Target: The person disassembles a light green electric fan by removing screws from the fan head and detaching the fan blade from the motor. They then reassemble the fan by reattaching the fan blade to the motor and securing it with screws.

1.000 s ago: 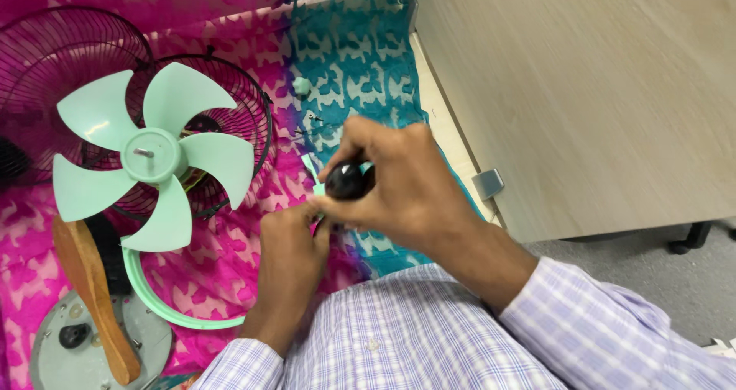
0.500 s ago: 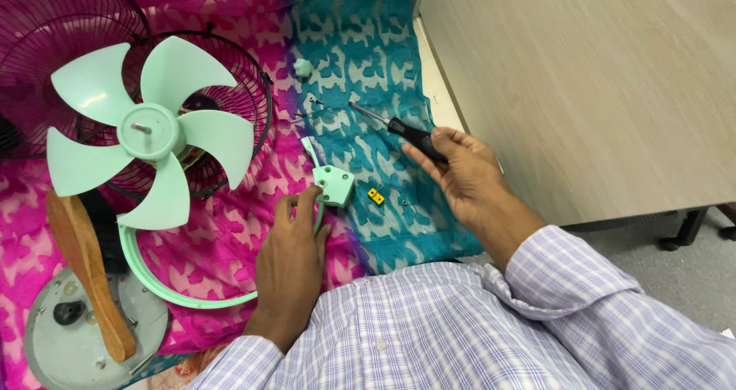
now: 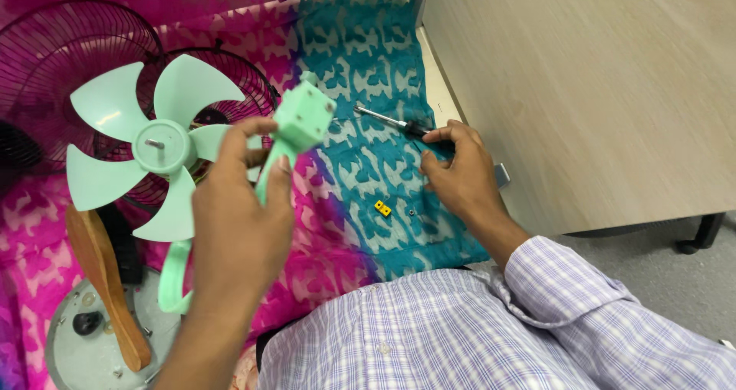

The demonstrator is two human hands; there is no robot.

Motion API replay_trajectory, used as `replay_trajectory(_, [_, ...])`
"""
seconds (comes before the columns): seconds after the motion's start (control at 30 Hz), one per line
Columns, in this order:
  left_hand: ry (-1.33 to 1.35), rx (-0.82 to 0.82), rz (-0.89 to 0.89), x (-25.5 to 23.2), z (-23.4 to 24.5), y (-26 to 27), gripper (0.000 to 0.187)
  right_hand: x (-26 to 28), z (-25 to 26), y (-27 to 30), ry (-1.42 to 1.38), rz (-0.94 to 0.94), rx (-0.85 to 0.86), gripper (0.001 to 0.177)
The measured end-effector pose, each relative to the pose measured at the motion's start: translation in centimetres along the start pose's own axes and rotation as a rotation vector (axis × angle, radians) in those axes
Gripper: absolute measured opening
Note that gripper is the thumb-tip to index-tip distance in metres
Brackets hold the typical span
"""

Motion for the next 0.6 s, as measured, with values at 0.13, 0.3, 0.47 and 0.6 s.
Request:
replay_trajectory(0.13, [0.373,0.037,0.361,0.9,3.0,-3.8,0.034,3.5,-1.6,1.2,-0.059,0.059,0.191,0.026])
replay_trajectory(0.3, [0.605,0.117,0.227,-0.2,5.7,-6.3,0.039,8.4,-3.9,3.5,-0.095,0.222,0.478,0.029])
replay_trajectory(0.47, [0.729,0.065,0.121,-1.4,8.6,-7.0,0.038,11.9,-5.3,5.1,-0.101,0.385,0.589,0.029])
replay_trajectory(0.6, [1.041,0.125,0.065,-2.7,9.1,-7.3,0.036,12.8,-6.0,5.1,-0.137,0.333,0.643,0.037])
Point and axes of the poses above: each hand's wrist, its own y-axis away from the middle knuckle, its own z-axis out of the back of the hand, x = y × z, the point moved 6 cm from there along -y, towards the middle knuckle, and after that the axes turned 14 degrees about -z, right-handed, at the moved point
